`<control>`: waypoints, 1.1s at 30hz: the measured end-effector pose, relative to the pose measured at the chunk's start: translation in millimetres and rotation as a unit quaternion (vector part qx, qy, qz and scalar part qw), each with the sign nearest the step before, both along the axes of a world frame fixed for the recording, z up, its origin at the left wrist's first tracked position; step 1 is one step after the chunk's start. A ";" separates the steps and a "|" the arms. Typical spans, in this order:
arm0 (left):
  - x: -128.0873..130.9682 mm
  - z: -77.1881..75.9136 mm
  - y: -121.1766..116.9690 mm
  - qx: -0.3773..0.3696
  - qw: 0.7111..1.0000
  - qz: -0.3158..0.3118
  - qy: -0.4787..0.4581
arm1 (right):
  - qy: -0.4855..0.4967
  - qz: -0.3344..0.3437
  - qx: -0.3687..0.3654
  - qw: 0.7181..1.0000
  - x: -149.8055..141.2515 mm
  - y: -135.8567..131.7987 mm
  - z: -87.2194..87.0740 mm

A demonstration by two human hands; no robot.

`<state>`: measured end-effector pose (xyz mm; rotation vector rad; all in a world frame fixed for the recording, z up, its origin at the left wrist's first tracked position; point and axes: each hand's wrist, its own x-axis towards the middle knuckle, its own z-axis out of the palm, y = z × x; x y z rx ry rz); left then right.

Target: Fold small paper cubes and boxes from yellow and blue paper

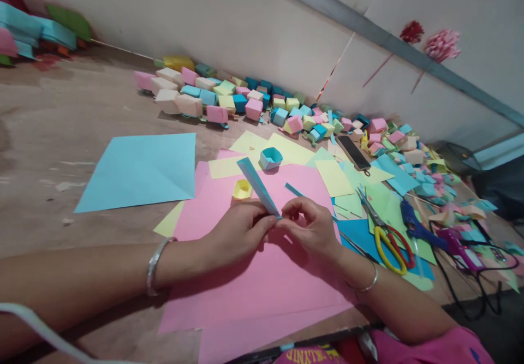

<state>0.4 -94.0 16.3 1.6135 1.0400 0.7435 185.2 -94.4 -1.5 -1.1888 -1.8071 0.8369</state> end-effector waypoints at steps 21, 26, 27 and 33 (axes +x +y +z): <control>-0.3 -9.0 -0.7 -0.071 0.994 0.023 -0.076 | 0.091 -0.011 -0.110 0.990 -9.2 -8.2 2.1; 0.8 -6.0 -2.7 -0.061 0.994 0.036 -0.084 | 0.144 -0.008 -0.209 0.967 -12.7 -5.7 8.8; 1.4 -5.7 -3.2 -0.071 0.992 0.036 -0.093 | 0.151 -0.008 -0.223 0.963 -12.7 -5.2 9.3; 3.9 -5.7 -1.7 -0.141 0.978 0.041 -0.147 | 0.234 -0.017 -0.247 0.940 -11.9 -4.1 2.0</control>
